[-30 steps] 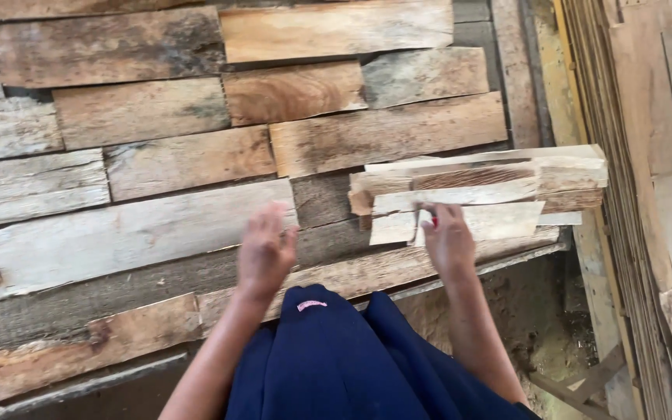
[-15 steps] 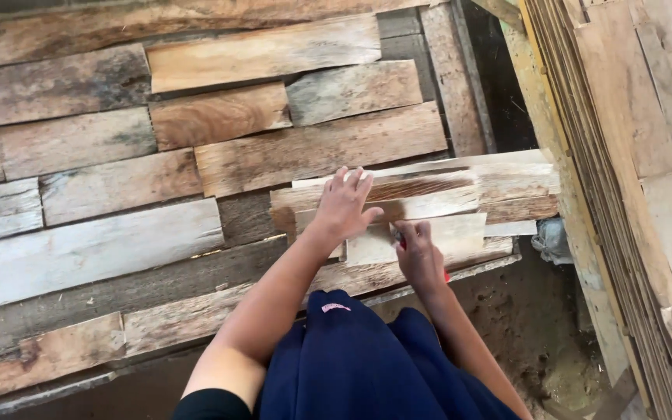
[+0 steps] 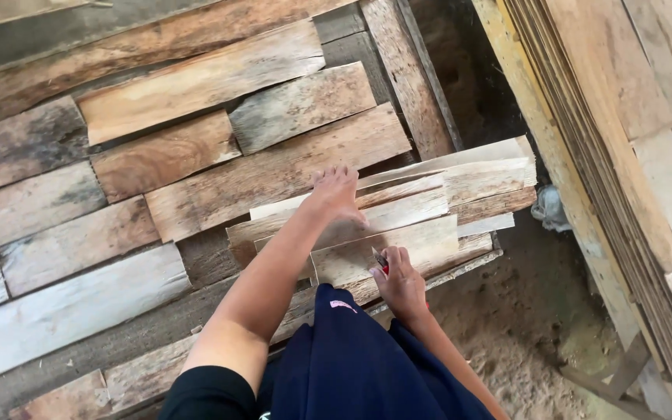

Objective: Cutting and arranging thin wood veneer pieces on a wooden surface using a utility knife.

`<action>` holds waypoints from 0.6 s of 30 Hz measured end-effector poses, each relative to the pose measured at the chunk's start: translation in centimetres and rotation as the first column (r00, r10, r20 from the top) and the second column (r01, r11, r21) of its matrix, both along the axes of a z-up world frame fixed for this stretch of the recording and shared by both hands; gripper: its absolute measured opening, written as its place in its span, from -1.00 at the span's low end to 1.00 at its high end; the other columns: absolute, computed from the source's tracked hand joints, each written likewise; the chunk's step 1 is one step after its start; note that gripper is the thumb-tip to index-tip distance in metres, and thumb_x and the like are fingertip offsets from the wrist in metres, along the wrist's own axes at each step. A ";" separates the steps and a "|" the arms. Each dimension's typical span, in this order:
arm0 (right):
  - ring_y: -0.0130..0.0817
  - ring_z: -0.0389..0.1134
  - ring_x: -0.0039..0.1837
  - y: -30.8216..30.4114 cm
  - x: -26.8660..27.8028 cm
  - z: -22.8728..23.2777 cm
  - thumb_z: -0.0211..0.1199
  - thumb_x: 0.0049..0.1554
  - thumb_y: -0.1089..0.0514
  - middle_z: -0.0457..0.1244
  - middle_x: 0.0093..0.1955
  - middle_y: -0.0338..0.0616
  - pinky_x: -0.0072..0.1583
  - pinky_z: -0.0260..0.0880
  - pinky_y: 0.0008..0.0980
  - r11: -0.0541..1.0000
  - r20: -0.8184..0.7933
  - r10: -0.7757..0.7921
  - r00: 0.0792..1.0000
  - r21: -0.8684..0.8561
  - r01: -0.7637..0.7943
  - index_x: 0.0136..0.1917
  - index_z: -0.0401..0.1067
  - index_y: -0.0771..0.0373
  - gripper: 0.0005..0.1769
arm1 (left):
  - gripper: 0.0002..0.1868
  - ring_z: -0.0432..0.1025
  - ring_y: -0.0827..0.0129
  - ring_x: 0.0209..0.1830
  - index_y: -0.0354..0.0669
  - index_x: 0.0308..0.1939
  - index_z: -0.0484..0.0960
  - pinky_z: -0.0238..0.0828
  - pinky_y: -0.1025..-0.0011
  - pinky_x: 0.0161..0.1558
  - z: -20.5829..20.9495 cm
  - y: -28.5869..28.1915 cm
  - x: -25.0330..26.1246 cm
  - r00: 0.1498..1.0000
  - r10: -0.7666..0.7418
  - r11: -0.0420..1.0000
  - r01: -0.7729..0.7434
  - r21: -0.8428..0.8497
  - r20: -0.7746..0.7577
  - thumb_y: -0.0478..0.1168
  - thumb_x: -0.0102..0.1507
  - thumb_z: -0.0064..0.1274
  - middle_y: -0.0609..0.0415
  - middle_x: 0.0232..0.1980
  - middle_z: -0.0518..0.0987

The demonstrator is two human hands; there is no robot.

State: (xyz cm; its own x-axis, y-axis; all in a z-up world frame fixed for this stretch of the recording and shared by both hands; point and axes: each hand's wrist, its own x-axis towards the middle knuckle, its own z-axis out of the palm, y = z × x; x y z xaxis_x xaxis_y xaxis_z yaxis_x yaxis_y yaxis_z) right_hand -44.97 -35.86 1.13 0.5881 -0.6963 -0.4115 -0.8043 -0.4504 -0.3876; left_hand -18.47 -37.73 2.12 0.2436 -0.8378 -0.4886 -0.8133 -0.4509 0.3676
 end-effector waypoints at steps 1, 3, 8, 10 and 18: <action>0.29 0.45 -0.05 -0.1 0.2 0.5 0.31 0.13 -0.14 0.19 0.09 -0.25 0.01 0.47 0.26 1.000 -0.004 -0.014 1.000 0.006 0.014 0.19 0.16 -0.15 -0.54 | 0.16 0.30 -0.03 0.20 -0.07 0.15 0.44 0.19 0.01 0.06 0.6 -0.2 -0.1 1.000 -0.014 1.000 0.014 0.006 -0.004 0.47 -0.37 0.40 -0.03 0.14 0.41; 0.29 0.44 -0.01 -0.3 0.6 1.4 0.31 0.12 -0.14 0.17 0.13 -0.25 0.08 0.47 0.24 0.996 0.003 -0.058 0.998 0.060 0.058 0.18 0.15 -0.15 -0.54 | 0.07 0.35 -0.10 0.25 -0.15 0.08 0.40 0.21 -0.02 0.15 1.7 -0.4 0.0 0.997 -0.007 1.000 0.006 -0.017 -0.078 0.37 -0.31 0.44 -0.15 0.13 0.48; 0.23 0.45 0.01 -0.2 0.7 1.0 0.34 0.10 -0.13 0.17 0.10 -0.26 0.08 0.48 0.22 0.994 0.000 -0.088 0.996 0.067 0.088 0.16 0.16 -0.15 -0.53 | -0.02 0.45 -0.11 0.16 -0.11 0.06 0.39 0.28 -0.02 0.10 1.5 -0.7 0.1 0.993 -0.008 0.999 0.003 -0.048 -0.119 0.30 -0.26 0.44 -0.11 0.05 0.53; 0.23 0.45 0.01 -0.2 0.6 1.0 0.34 0.10 -0.13 0.17 0.10 -0.26 0.08 0.48 0.22 0.994 -0.006 -0.091 0.996 0.065 0.091 0.16 0.16 -0.15 -0.53 | -0.02 0.47 -0.14 0.13 -0.13 0.05 0.40 0.35 -0.03 0.08 0.6 -0.9 0.0 0.987 0.021 0.997 -0.032 -0.065 -0.159 0.25 -0.28 0.47 -0.14 0.03 0.54; 0.11 0.43 0.14 0.1 1.3 2.5 0.35 0.12 -0.02 0.19 0.13 -0.18 0.12 0.47 0.18 0.977 0.051 -0.182 0.982 0.124 0.174 0.28 0.11 -0.12 -0.43 | -0.08 0.45 -0.16 0.15 -0.16 0.14 0.38 0.30 -0.06 0.17 3.1 -0.9 0.2 0.984 -0.001 0.996 -0.015 -0.089 -0.178 0.09 -0.20 0.43 -0.15 0.07 0.55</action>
